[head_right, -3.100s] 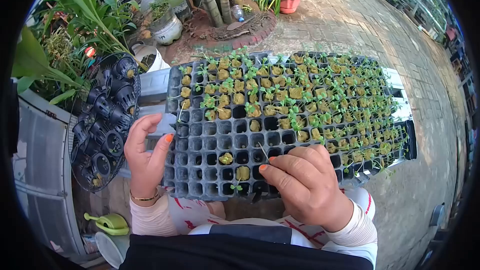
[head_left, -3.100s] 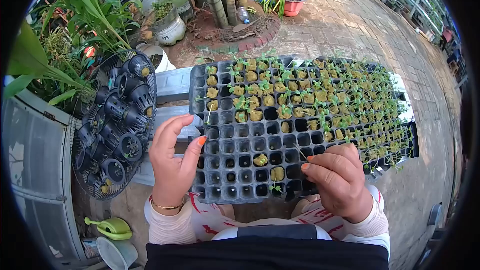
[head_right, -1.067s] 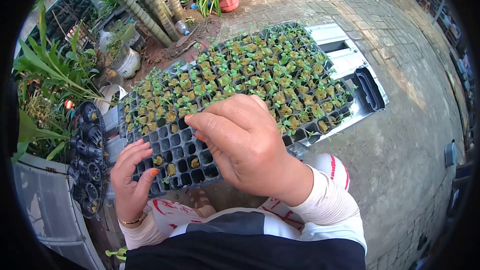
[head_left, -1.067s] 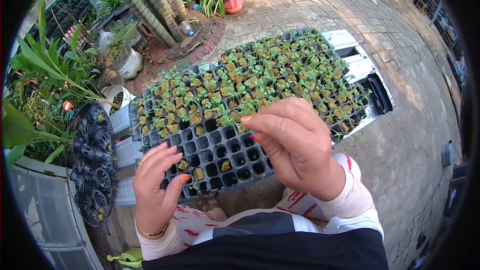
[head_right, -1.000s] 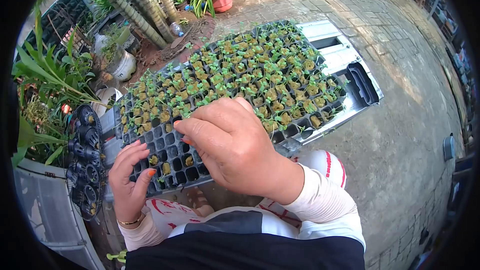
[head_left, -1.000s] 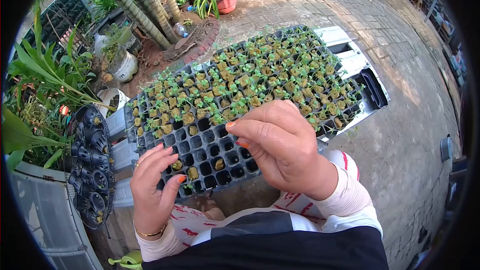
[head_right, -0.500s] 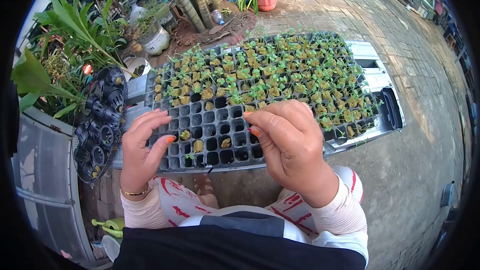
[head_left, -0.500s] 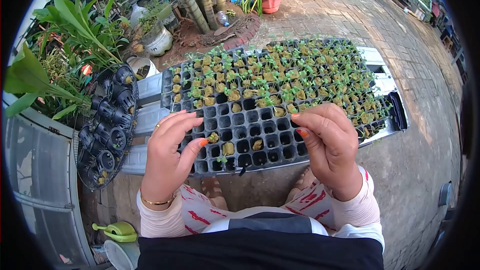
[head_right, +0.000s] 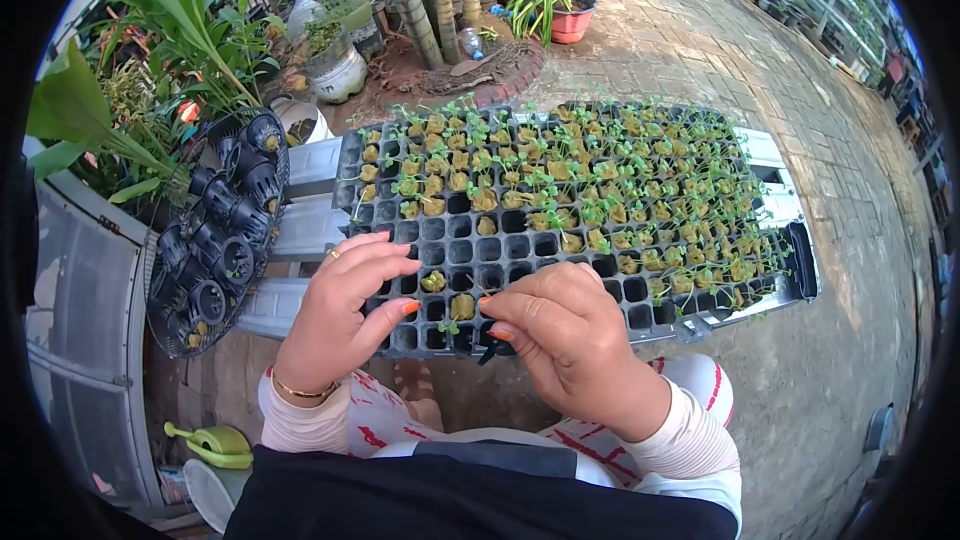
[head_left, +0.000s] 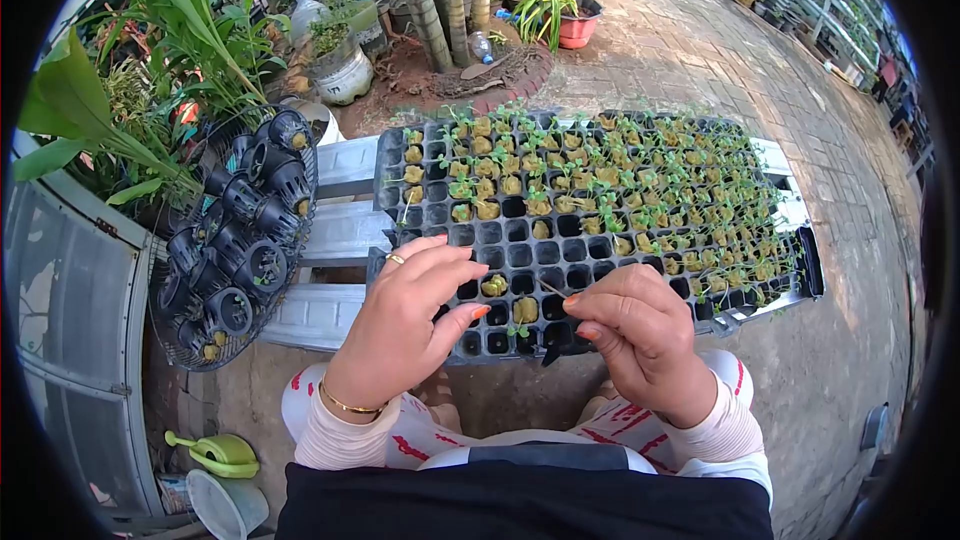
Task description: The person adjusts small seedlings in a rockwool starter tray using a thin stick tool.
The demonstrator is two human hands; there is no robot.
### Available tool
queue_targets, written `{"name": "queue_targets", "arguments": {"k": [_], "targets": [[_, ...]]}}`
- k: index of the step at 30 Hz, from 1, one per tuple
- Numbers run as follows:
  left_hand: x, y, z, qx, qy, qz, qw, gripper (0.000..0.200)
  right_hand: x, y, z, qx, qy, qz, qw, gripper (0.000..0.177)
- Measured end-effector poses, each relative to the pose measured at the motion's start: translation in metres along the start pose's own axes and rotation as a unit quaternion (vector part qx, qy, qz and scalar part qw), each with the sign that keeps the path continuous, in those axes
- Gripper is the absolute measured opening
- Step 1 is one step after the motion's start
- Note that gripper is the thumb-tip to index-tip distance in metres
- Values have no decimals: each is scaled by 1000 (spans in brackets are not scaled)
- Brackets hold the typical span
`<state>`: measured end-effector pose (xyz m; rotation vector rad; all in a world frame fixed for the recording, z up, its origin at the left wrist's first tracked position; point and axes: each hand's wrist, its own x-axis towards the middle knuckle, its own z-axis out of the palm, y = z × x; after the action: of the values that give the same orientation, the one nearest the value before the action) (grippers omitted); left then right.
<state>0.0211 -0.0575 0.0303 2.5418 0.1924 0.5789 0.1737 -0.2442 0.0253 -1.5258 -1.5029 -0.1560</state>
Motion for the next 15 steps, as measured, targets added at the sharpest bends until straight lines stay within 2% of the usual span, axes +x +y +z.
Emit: {"name": "queue_targets", "arguments": {"k": [15], "targets": [[2, -1, -4, -51, -54, 22, 997, 41, 11, 8, 6, 78, -34, 32, 996, 7]]}}
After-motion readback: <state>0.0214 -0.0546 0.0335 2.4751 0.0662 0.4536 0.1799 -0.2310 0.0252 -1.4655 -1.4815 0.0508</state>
